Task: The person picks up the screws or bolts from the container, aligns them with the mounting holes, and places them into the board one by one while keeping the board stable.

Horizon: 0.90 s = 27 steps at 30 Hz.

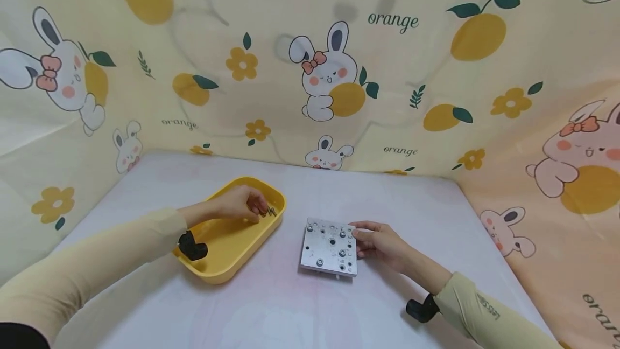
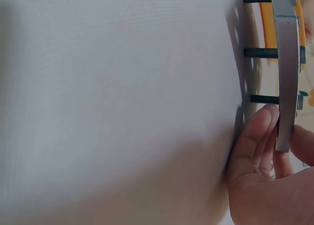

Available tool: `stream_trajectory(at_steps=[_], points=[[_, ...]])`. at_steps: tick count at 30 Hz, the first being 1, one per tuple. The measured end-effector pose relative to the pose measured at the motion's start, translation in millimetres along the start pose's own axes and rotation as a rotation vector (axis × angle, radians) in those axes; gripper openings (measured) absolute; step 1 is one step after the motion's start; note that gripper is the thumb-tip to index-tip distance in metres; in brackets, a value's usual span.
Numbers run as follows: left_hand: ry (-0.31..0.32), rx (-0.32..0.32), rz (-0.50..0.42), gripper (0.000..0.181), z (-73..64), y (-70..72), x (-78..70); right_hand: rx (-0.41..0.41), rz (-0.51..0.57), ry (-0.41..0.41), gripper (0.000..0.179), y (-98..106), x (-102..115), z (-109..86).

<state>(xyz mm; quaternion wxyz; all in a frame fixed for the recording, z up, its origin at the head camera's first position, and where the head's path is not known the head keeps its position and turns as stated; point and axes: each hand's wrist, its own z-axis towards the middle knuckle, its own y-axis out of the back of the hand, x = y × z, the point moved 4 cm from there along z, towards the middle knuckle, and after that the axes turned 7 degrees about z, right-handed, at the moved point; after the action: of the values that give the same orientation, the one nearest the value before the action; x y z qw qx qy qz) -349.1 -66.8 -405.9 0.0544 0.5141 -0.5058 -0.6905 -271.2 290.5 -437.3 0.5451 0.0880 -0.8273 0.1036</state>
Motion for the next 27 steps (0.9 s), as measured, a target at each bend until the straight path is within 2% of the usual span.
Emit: stream_trajectory(at_steps=[2,6,15,23,27], points=[[-0.002,0.023,-0.004,0.025,0.5,-2.7,0.2,0.003,0.000,-0.002,0.048,-0.3,-0.5,-0.4],[-0.045,0.053,0.012,0.024,2.0,-7.2,-2.4,0.005,-0.003,0.000,0.049,-0.1,-0.3,-1.5],[-0.120,0.088,0.063,0.017,9.5,-12.5,-4.0,0.007,-0.021,-0.012,0.048,3.8,2.9,-4.3],[-0.126,0.186,-0.011,0.019,4.8,-14.1,4.3,0.027,-0.010,-0.009,0.047,-0.7,3.4,0.4],[-0.138,0.201,-0.016,0.017,2.7,-14.2,5.1,0.022,-0.016,-0.015,0.047,-1.5,2.1,1.9]])
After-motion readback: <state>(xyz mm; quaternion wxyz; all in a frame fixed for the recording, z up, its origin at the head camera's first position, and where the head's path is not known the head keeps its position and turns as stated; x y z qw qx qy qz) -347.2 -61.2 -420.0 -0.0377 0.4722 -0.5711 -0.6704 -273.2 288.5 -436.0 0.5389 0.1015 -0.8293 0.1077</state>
